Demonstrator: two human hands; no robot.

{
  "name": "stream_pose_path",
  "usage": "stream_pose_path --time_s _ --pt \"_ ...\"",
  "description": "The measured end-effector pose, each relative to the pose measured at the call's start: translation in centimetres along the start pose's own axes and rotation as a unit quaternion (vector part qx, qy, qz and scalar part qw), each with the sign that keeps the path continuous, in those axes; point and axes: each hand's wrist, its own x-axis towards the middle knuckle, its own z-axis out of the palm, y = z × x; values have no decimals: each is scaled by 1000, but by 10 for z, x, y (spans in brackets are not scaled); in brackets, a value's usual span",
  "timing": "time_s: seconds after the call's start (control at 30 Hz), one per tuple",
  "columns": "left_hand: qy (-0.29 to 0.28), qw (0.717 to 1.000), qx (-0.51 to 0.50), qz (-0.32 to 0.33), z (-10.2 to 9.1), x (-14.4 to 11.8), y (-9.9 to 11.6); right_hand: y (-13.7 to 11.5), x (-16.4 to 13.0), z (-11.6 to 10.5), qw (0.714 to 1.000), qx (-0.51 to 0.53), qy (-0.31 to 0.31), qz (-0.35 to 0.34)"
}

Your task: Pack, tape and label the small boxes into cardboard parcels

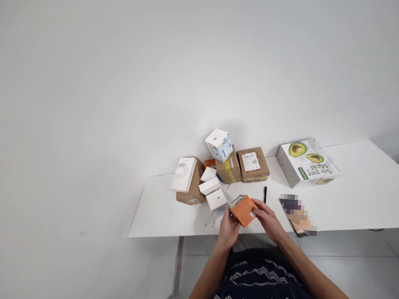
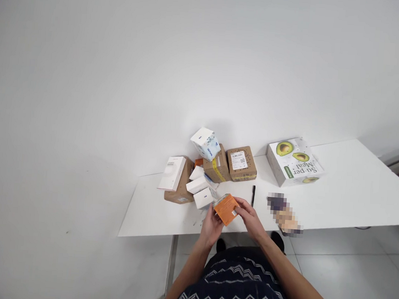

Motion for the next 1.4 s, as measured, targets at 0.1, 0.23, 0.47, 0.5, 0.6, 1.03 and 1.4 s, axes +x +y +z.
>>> stream_pose_path --time_s 0.1,0.23,0.47,0.5,0.6,1.03,1.4 --pt "-13 998 -19 -59 -1 -4 2 2 4 -2 1000 2 -4 -3" --pt "-54 996 -21 -66 0 -11 9 3 12 -11 999 -25 18 6" --pt "-41 995 15 92 3 -15 16 -1 11 -17 997 -60 -5 39" --pt "-40 992 23 113 2 -15 16 -1 11 -16 998 -55 -6 41" --pt "-50 982 53 177 -1 -14 15 -2 10 -13 999 -30 7 43" --pt "-135 970 7 201 5 -19 14 -36 -7 12 995 58 -76 42" --pt "-152 986 -72 12 11 -31 28 -30 -1 1 980 -131 6 -152"
